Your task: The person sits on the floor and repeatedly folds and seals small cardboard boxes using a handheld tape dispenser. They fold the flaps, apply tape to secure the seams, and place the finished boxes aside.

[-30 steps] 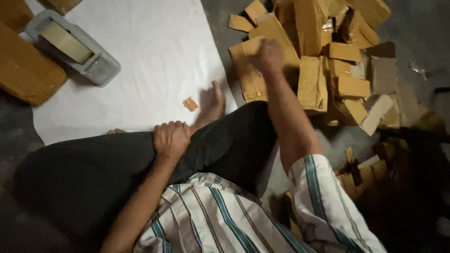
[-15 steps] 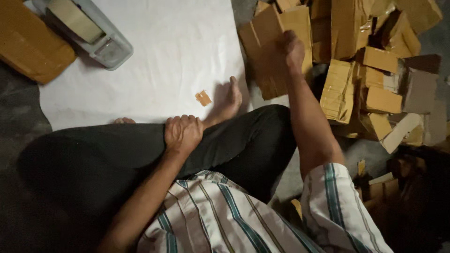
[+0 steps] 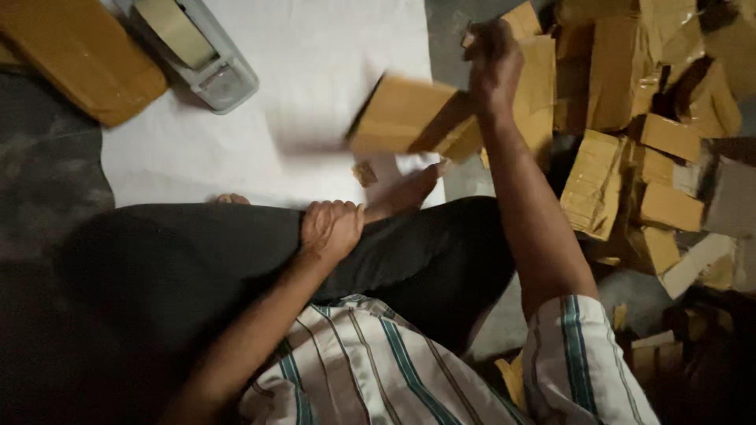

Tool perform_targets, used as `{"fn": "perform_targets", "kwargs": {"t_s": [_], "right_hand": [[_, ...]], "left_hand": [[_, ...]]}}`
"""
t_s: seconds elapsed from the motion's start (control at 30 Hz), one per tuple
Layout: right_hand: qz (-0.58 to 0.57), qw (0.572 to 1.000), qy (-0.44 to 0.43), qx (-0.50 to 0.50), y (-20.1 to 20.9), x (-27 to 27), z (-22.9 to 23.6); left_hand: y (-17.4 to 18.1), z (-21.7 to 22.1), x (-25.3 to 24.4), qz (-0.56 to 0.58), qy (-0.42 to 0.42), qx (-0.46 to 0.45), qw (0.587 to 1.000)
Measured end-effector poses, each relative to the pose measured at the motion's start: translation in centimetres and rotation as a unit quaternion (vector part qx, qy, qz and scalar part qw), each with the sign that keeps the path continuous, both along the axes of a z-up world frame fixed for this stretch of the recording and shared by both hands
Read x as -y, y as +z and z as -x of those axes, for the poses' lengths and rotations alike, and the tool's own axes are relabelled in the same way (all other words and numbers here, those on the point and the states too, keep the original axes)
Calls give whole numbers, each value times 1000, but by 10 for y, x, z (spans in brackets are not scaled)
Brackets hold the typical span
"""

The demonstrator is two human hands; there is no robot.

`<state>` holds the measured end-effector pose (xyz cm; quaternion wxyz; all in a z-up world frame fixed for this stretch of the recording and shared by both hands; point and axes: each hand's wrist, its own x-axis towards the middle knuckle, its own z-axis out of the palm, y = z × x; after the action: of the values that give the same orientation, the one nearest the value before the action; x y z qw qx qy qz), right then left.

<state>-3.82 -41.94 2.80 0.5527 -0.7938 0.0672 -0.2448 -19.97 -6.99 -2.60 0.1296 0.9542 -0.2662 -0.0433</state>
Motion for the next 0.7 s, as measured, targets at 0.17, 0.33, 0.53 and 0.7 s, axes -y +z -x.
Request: {"fn": "perform_targets", "kwargs": {"t_s": [0.17, 0.33, 0.53, 0.7], "right_hand": [[229, 971, 61, 39, 12, -44, -5], [62, 988, 112, -89, 0, -19, 3], [420, 873, 190, -161, -19, -14, 37], [647, 668, 332, -158, -28, -81, 16]], "left_hand": [[6, -11, 0, 59, 20, -67, 996], [27, -16, 4, 46, 29, -3, 999], [33, -16, 5, 61, 7, 51, 997], [27, -12, 2, 68, -2, 22, 997]]}}
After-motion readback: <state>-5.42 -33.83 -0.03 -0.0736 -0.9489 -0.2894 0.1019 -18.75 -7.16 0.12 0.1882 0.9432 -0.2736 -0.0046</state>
